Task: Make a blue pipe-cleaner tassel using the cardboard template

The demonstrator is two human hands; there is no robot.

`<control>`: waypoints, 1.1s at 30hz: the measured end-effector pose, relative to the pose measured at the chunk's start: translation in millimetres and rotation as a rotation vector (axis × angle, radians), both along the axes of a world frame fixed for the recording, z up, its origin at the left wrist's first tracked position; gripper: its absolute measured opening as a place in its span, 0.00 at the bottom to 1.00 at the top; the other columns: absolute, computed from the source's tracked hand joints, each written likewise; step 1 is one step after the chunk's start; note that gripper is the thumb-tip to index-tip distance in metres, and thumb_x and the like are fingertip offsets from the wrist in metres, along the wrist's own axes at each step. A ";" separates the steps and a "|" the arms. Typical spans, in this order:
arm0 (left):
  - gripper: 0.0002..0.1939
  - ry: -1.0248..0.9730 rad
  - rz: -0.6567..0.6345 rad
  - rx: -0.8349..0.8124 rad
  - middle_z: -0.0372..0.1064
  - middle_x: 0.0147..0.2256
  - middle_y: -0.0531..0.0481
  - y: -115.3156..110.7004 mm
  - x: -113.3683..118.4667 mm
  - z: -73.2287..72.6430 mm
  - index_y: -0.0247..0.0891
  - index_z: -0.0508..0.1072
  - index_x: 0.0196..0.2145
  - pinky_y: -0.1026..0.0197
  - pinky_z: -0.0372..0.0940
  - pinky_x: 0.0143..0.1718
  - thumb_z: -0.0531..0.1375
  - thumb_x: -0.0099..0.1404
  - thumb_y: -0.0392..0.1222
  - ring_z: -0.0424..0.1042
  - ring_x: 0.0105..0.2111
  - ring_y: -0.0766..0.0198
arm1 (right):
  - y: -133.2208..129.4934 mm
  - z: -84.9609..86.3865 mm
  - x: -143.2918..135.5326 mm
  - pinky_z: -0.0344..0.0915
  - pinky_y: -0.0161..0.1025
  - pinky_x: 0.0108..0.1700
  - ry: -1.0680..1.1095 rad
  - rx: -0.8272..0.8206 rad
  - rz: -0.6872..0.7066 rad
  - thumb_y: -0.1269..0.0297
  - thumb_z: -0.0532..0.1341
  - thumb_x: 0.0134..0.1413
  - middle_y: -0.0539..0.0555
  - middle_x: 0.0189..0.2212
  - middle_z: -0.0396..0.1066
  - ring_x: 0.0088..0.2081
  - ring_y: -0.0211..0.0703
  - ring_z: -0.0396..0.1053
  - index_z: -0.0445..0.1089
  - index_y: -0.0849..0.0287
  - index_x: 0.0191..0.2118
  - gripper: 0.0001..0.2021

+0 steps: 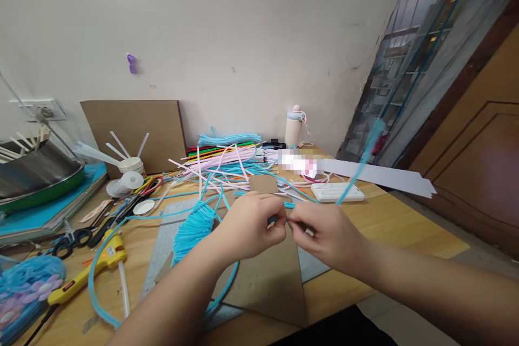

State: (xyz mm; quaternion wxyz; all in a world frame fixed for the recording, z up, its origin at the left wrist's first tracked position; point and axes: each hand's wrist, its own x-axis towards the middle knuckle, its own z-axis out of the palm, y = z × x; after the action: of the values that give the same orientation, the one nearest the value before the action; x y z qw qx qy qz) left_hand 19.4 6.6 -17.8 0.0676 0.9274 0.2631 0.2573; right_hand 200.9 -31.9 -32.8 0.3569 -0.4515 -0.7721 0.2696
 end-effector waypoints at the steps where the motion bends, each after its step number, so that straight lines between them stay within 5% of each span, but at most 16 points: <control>1: 0.05 -0.002 -0.017 0.023 0.64 0.22 0.56 0.1 -1.0 1.6 0.38 0.65 0.24 0.64 0.54 0.28 0.52 0.51 0.31 0.60 0.24 0.68 | -0.4 3.7 -1.2 0.45 0.34 0.24 0.113 -0.187 0.001 0.62 0.55 0.51 0.48 0.20 0.56 0.22 0.34 0.51 0.58 0.58 0.23 0.09; 4: 0.05 0.005 -0.048 0.097 0.63 0.22 0.56 -1.2 -2.6 5.9 0.38 0.65 0.25 0.63 0.54 0.30 0.51 0.52 0.31 0.60 0.25 0.68 | 0.4 15.9 -3.1 0.39 0.30 0.18 0.452 -0.834 0.086 0.59 0.53 0.53 0.45 0.20 0.57 0.15 0.28 0.46 0.57 0.57 0.27 0.09; 6: 0.05 0.016 -0.055 0.129 0.62 0.22 0.56 -2.8 -2.6 7.2 0.38 0.64 0.25 0.63 0.53 0.29 0.51 0.53 0.31 0.59 0.24 0.68 | 1.9 21.1 -1.9 0.35 0.29 0.17 0.591 -1.118 0.148 0.60 0.54 0.52 0.43 0.19 0.56 0.14 0.26 0.43 0.57 0.58 0.28 0.08; 9: 0.05 0.025 -0.061 0.163 0.62 0.22 0.56 -4.5 -2.3 7.9 0.37 0.64 0.24 0.62 0.53 0.29 0.51 0.54 0.31 0.58 0.23 0.69 | 4.0 22.6 1.2 0.36 0.28 0.17 0.684 -1.265 0.171 0.63 0.56 0.50 0.42 0.18 0.55 0.14 0.24 0.43 0.57 0.60 0.27 0.07; 14: 0.05 0.021 -0.055 0.197 0.63 0.21 0.56 -5.8 -2.3 8.8 0.38 0.64 0.24 0.62 0.53 0.29 0.51 0.54 0.32 0.59 0.23 0.69 | 4.9 20.4 -0.1 0.36 0.28 0.17 0.676 -1.246 0.183 0.64 0.57 0.47 0.41 0.18 0.52 0.14 0.24 0.42 0.56 0.60 0.26 0.08; 18: 0.04 -0.010 -0.004 0.150 0.63 0.21 0.57 -8.5 -0.5 7.1 0.38 0.64 0.23 0.62 0.53 0.28 0.52 0.51 0.32 0.58 0.22 0.69 | 3.7 17.6 -5.4 0.37 0.30 0.17 0.455 -0.881 0.144 0.65 0.57 0.46 0.41 0.16 0.50 0.15 0.26 0.41 0.55 0.59 0.24 0.08; 21: 0.03 -0.047 0.060 -0.013 0.63 0.19 0.57 -12.5 2.5 5.6 0.38 0.65 0.21 0.64 0.52 0.26 0.53 0.48 0.33 0.58 0.21 0.70 | 3.2 10.6 -2.1 0.45 0.32 0.21 0.073 -0.191 0.040 0.71 0.57 0.44 0.44 0.16 0.54 0.19 0.30 0.49 0.57 0.58 0.22 0.06; 24: 0.03 -0.080 0.085 -0.290 0.61 0.18 0.58 -15.7 4.9 5.5 0.38 0.64 0.21 0.67 0.50 0.21 0.53 0.49 0.34 0.56 0.19 0.71 | 4.1 2.4 8.6 0.46 0.36 0.25 -0.257 0.529 0.113 0.73 0.57 0.48 0.47 0.18 0.57 0.22 0.34 0.52 0.59 0.58 0.21 0.09; 26: 0.04 -0.109 0.064 -0.382 0.60 0.18 0.58 -15.4 5.0 5.6 0.38 0.64 0.21 0.68 0.49 0.19 0.52 0.51 0.34 0.56 0.19 0.72 | 4.9 0.1 13.6 0.46 0.37 0.25 -0.320 0.708 0.161 0.71 0.57 0.51 0.47 0.18 0.58 0.23 0.35 0.52 0.60 0.57 0.21 0.10; 29: 0.03 -0.140 0.043 -0.221 0.61 0.19 0.58 -11.5 3.3 5.4 0.38 0.64 0.22 0.66 0.52 0.23 0.53 0.50 0.33 0.57 0.21 0.71 | 4.9 4.1 11.1 0.48 0.35 0.25 -0.177 0.414 0.101 0.69 0.56 0.52 0.48 0.19 0.59 0.23 0.34 0.54 0.61 0.58 0.24 0.08; 33: 0.03 -0.058 -0.026 0.043 0.64 0.21 0.57 -7.2 0.4 6.5 0.37 0.64 0.23 0.63 0.54 0.30 0.53 0.50 0.31 0.60 0.24 0.70 | 3.3 15.6 0.7 0.43 0.31 0.19 0.224 -0.548 0.141 0.60 0.51 0.56 0.46 0.19 0.57 0.18 0.30 0.49 0.58 0.59 0.26 0.11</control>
State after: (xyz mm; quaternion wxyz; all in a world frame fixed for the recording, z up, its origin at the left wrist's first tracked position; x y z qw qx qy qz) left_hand 19.8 -0.6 -11.3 0.0586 0.9242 0.2432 0.2887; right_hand 201.6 -28.6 -17.2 0.2851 -0.4436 -0.6558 0.5402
